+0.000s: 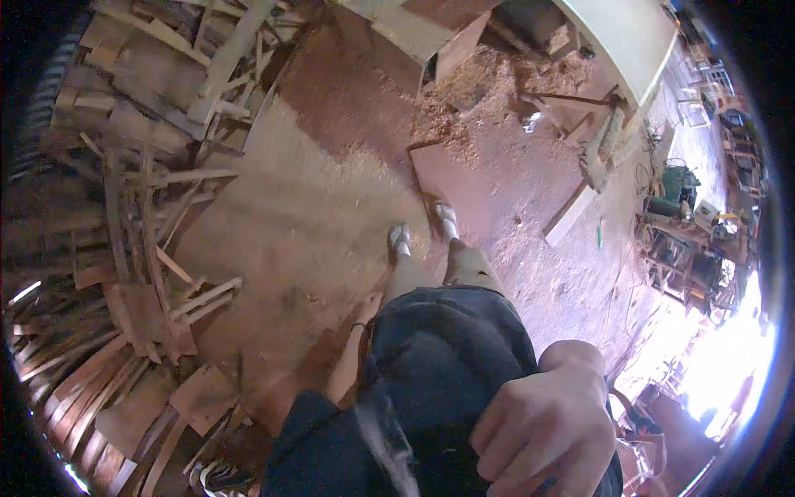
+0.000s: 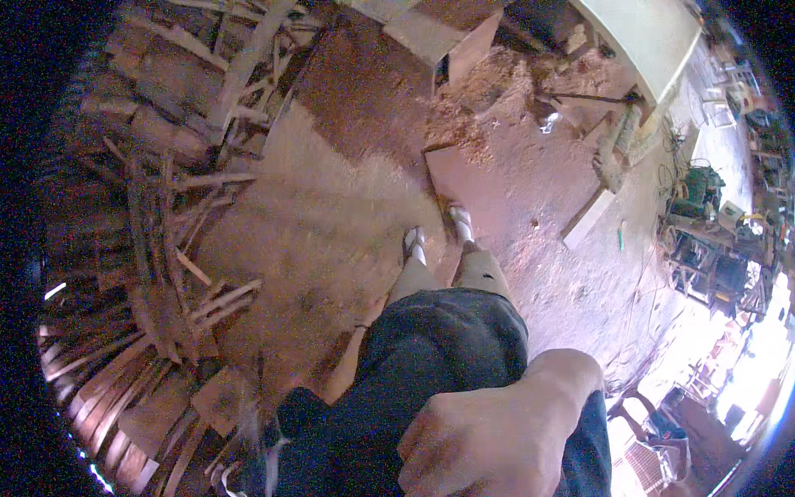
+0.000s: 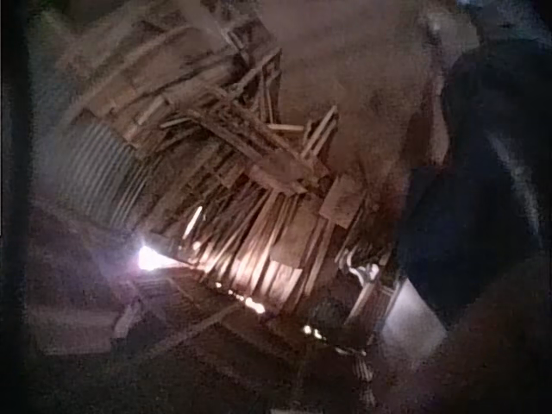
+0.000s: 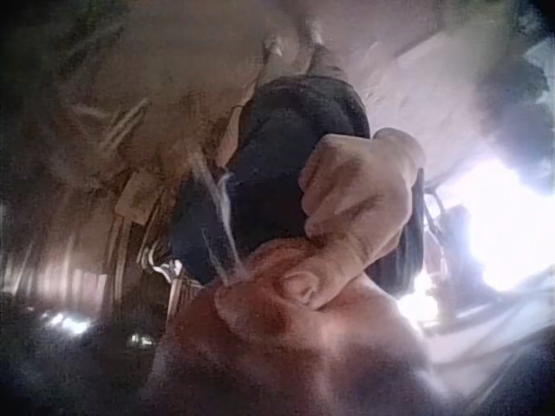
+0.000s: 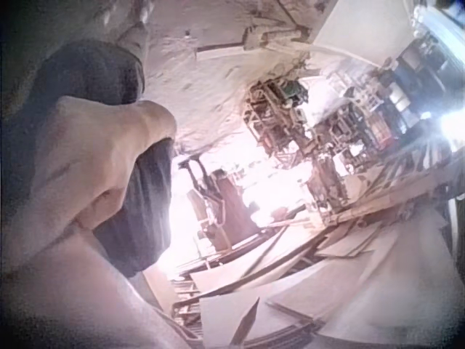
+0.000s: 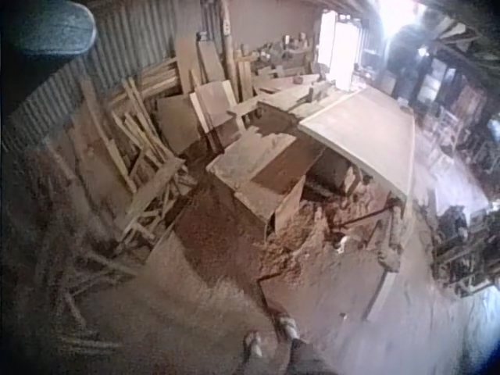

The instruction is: Measuring, marking, and securing trim pieces to a large plywood panel in a workshop.

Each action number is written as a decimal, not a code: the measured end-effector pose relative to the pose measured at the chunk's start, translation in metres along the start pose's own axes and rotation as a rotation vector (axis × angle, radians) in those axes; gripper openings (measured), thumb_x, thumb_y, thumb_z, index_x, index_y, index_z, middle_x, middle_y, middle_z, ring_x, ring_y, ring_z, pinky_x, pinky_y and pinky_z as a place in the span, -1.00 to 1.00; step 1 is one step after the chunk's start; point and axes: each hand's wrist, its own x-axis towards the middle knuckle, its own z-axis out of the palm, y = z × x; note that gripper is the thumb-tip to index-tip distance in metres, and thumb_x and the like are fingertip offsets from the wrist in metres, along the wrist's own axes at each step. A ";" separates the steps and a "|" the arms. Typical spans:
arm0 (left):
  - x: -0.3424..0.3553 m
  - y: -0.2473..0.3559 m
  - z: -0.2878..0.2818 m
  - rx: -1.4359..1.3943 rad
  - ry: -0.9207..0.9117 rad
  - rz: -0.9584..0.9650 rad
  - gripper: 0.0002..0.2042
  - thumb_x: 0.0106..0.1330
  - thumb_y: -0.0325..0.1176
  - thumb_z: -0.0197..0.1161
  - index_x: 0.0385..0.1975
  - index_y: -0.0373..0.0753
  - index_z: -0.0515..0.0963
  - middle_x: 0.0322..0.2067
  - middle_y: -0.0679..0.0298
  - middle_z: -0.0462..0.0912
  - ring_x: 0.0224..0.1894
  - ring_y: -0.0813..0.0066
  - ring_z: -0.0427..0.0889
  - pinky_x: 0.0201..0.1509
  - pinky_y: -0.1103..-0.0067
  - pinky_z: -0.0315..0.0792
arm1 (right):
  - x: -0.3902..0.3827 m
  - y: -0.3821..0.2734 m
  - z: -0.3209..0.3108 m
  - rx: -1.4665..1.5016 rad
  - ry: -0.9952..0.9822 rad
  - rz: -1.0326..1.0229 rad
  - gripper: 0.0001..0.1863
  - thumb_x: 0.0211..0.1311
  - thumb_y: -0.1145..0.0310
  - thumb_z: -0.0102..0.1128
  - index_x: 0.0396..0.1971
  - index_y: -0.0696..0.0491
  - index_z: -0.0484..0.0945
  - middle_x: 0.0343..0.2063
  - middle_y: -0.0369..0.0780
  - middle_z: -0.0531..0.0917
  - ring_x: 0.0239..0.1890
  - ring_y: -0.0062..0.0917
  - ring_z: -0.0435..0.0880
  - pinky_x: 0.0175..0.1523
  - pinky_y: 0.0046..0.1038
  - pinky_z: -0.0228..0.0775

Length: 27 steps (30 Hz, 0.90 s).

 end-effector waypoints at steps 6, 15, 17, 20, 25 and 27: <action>0.001 -0.077 0.032 -0.129 0.083 0.060 -0.52 0.26 0.06 0.06 -0.19 -0.29 0.59 -0.23 -0.09 0.63 -0.09 0.15 0.61 -0.04 0.34 0.44 | 0.035 0.040 0.015 0.035 -0.003 0.063 -0.61 0.24 0.44 0.11 0.06 0.24 0.47 -0.82 -0.39 0.38 -0.87 -0.70 0.30 -0.77 -0.59 0.01; -0.003 -0.060 0.012 -0.752 -0.201 -0.281 -0.69 0.30 -0.03 0.08 -0.21 -0.13 0.52 -0.45 0.31 0.59 -0.52 0.51 0.54 -0.47 0.53 0.42 | 0.048 0.054 0.022 0.002 -0.099 0.146 -0.54 0.25 0.39 0.07 0.06 0.41 0.39 -0.78 -0.28 0.52 -0.87 -0.66 0.40 -0.81 -0.63 0.11; 0.004 -0.053 0.012 -0.682 -0.285 -0.258 -0.69 0.31 -0.02 0.07 -0.21 -0.14 0.52 -0.43 0.33 0.59 -0.50 0.52 0.54 -0.46 0.55 0.42 | 0.045 0.038 0.018 -0.302 -0.118 0.246 -0.56 0.20 0.40 0.09 0.05 0.31 0.40 -0.74 -0.26 0.53 -0.81 -0.58 0.44 -0.75 -0.57 0.18; 0.008 -0.039 0.011 -0.442 -0.220 -0.338 -0.69 0.32 -0.03 0.06 -0.23 -0.14 0.51 -0.37 0.38 0.57 -0.43 0.57 0.53 -0.45 0.61 0.43 | 0.031 0.004 0.004 -0.944 -0.409 0.645 -0.55 0.04 0.40 0.15 0.02 0.01 0.45 -0.59 -0.18 0.56 -0.64 -0.32 0.56 -0.56 -0.38 0.41; -0.014 0.078 -0.026 -0.034 -0.375 -0.116 -0.69 0.32 -0.03 0.06 -0.23 -0.15 0.51 -0.39 0.39 0.55 -0.45 0.59 0.51 -0.46 0.61 0.42 | -0.166 0.066 -0.054 -1.379 0.426 0.891 -0.54 0.01 0.39 0.12 0.02 -0.06 0.48 -0.29 -0.10 0.59 -0.24 -0.21 0.59 -0.13 -0.21 0.44; -0.017 0.153 -0.022 0.102 -0.422 -0.040 -0.69 0.32 -0.03 0.06 -0.23 -0.15 0.51 -0.40 0.40 0.55 -0.46 0.60 0.50 -0.46 0.61 0.42 | -0.250 0.038 -0.042 -1.236 0.681 1.350 -0.68 0.04 0.32 0.12 -0.15 -0.01 0.58 -0.35 -0.11 0.62 -0.30 -0.19 0.59 -0.21 -0.19 0.43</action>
